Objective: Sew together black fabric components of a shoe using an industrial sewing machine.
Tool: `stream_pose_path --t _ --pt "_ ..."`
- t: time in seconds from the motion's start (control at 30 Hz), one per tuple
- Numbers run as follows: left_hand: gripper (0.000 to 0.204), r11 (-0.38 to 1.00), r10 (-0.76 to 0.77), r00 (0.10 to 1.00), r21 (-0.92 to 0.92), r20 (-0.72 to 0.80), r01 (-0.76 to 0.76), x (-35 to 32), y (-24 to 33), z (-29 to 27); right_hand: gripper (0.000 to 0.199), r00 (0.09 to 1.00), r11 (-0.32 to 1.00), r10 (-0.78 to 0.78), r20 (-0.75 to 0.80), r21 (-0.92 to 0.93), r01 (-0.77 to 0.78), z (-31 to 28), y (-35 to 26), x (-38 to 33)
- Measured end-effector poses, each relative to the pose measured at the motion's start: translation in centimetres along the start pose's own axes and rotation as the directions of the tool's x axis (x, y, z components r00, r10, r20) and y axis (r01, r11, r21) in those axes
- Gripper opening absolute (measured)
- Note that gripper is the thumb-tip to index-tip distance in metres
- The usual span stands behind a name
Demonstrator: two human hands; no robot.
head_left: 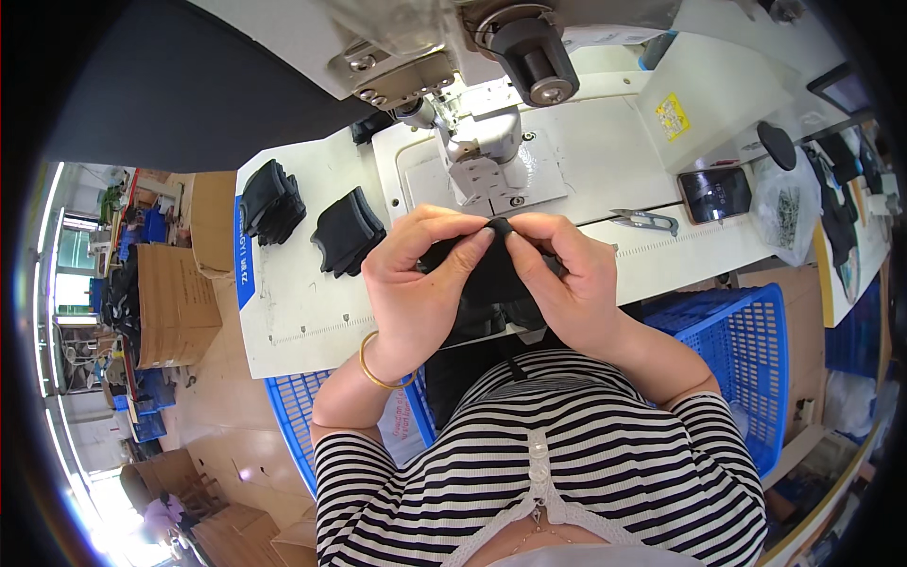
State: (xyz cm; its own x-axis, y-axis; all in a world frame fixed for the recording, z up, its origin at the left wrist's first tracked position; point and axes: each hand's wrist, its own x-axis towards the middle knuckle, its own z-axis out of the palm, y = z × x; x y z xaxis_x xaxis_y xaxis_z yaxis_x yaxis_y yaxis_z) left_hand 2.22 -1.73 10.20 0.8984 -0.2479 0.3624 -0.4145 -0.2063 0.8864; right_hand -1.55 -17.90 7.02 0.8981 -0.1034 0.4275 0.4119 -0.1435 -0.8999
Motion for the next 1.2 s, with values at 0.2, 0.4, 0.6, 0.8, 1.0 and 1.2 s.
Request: stream_pose_path --t 0.2,0.4,0.6,0.8,1.0,1.2 --pt "0.010 0.998 0.031 0.992 -0.041 -0.123 -0.037 0.5 -0.4 -0.6 0.014 0.997 0.998 0.022 0.080 -0.065 -0.016 -0.8 -0.5 -0.2" --pt "0.010 0.962 -0.126 0.978 -0.263 -0.166 0.079 1.1 -0.7 -0.8 0.011 0.994 0.985 -0.099 0.048 -0.136 0.104 -1.2 -0.2 -0.1" --pt "0.010 0.960 -0.131 0.980 -0.267 -0.152 0.087 1.5 -0.8 -1.0 0.012 0.995 0.987 -0.094 0.043 -0.124 0.099 -1.2 -0.3 0.2" --pt "0.008 0.995 -0.095 0.993 -0.014 -0.062 0.095 3.2 -0.2 -2.0 0.010 0.997 0.999 0.027 0.066 -0.042 -0.024 -1.0 -0.4 0.5" --pt "0.013 0.903 -0.301 0.947 -0.285 0.114 0.322 7.2 -1.2 -3.2 0.016 0.960 0.942 0.255 0.118 0.192 -0.274 -0.4 -0.8 2.5" --pt "0.010 0.815 -0.415 0.892 -0.362 0.178 0.452 9.6 -1.5 -3.7 0.018 0.957 0.904 0.266 0.115 0.316 -0.289 0.1 -0.2 4.2"
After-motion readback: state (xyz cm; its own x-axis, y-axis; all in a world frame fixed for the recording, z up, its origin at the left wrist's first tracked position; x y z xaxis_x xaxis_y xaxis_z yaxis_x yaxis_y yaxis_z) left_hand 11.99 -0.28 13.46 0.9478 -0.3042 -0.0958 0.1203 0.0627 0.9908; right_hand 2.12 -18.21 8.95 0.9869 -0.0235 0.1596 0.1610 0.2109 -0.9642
